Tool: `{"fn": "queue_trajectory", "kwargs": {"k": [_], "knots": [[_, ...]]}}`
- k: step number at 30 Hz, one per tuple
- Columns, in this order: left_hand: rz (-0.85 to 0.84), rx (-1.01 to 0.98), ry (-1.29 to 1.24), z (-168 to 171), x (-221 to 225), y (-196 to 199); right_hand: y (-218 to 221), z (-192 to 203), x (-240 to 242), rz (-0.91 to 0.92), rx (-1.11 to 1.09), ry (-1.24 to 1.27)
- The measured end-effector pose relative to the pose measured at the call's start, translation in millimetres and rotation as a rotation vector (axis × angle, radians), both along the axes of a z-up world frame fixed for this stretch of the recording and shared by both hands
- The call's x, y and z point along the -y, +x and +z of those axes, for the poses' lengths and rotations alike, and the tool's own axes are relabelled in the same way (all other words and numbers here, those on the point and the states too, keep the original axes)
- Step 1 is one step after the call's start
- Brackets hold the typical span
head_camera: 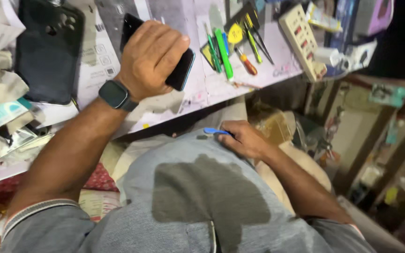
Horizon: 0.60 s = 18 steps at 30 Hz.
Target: The person applies liquid from a bottle to a mobile phone, cleans the edges with a blue tool and a toothbrush, and uses a green tool to scrape along the side of the device.
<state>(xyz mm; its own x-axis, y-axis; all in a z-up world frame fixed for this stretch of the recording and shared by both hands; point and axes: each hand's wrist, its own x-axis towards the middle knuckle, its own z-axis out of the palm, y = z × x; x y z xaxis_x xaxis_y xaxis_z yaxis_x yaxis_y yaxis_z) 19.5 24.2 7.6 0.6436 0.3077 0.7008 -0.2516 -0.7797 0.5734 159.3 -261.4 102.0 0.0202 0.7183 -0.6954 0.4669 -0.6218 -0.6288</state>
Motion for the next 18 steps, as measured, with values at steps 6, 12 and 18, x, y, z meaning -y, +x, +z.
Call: {"fn": "queue_trajectory", "kwargs": {"k": [6,12,18], "knots": [[0.039,-0.117,0.352,-24.5,18.0,3.5,-15.6,-112.5,20.3,0.215,0.319,-0.523],[0.093,-0.412,0.478,-40.7,33.7,7.0,83.5,-279.7,-41.0,0.314,0.422,-0.424],[0.066,-0.566,0.439,-40.3,33.2,23.3,234.0,-346.4,-56.6,0.215,0.532,-0.253]]}}
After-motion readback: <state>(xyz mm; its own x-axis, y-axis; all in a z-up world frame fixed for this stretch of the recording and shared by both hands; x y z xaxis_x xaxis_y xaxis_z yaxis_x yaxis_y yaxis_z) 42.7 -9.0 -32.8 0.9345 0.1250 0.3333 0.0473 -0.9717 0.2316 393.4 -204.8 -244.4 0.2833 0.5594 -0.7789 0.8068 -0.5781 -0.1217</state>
